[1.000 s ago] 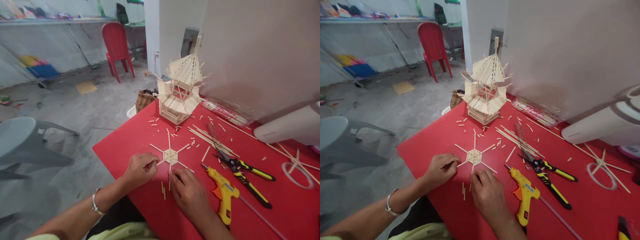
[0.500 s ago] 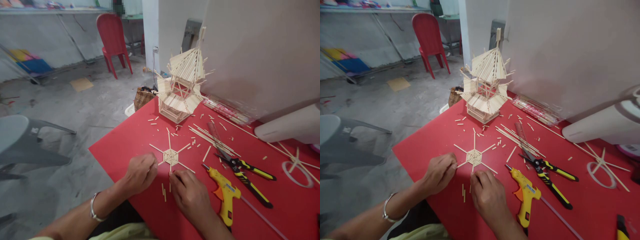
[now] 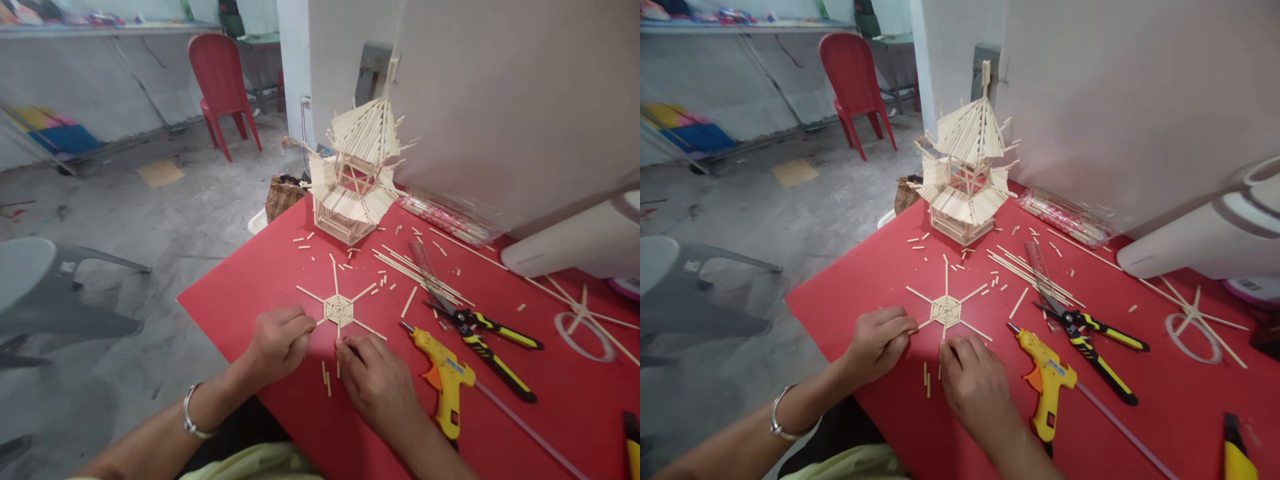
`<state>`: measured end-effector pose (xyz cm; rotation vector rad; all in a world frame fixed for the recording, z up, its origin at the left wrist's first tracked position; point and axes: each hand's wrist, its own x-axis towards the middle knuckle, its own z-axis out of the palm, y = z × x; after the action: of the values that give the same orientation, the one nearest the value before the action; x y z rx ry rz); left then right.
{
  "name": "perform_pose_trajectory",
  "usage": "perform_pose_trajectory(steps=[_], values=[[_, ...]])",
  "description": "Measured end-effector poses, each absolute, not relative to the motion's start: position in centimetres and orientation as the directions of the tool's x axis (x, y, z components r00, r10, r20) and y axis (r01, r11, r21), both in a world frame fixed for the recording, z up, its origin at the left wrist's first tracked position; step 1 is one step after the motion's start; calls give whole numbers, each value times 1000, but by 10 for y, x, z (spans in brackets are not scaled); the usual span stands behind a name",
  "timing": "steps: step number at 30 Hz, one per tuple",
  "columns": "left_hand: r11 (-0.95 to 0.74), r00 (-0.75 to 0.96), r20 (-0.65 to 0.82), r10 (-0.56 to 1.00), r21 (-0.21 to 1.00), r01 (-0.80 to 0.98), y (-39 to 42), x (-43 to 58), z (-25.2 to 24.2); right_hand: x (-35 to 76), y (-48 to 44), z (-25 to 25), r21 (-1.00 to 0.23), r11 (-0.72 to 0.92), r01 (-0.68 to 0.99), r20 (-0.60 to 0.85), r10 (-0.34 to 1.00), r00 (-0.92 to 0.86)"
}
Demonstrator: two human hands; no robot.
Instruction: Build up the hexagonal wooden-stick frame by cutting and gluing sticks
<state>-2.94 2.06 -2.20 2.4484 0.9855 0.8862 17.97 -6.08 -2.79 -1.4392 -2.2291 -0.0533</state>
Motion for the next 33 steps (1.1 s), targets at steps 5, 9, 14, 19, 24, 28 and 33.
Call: perform_pose_trajectory(steps=[5, 9, 14, 19, 24, 28, 33], values=[[-627, 477, 423, 770, 640, 444, 20, -29, -19, 178, -61, -28, -191, 442, 876, 415, 845, -336], [-635, 430, 469, 771, 614, 469, 21, -24, -24, 177, -61, -29, -155, 433, 888, 403, 848, -343], [-617, 384, 483, 787, 619, 486, 23, -24, -28, 177, -62, -30, -163, 425, 890, 406, 851, -332], [-472, 287, 376, 881, 671, 571, 24, -26, -25, 177, -63, -32, -140, 427, 894, 408, 847, -341], [-537, 298, 449, 842, 645, 543, 24, -23, -23, 177, -63, -32, -125, 434, 892, 414, 840, -350], [-472, 220, 427, 877, 685, 554, 25, -21, -20, 177, -63, -31, -110, 431, 896, 398, 845, -358], [-398, 207, 345, 915, 697, 597, 25, -21, -18, 176, -64, -31, -89, 431, 898, 409, 838, -362]])
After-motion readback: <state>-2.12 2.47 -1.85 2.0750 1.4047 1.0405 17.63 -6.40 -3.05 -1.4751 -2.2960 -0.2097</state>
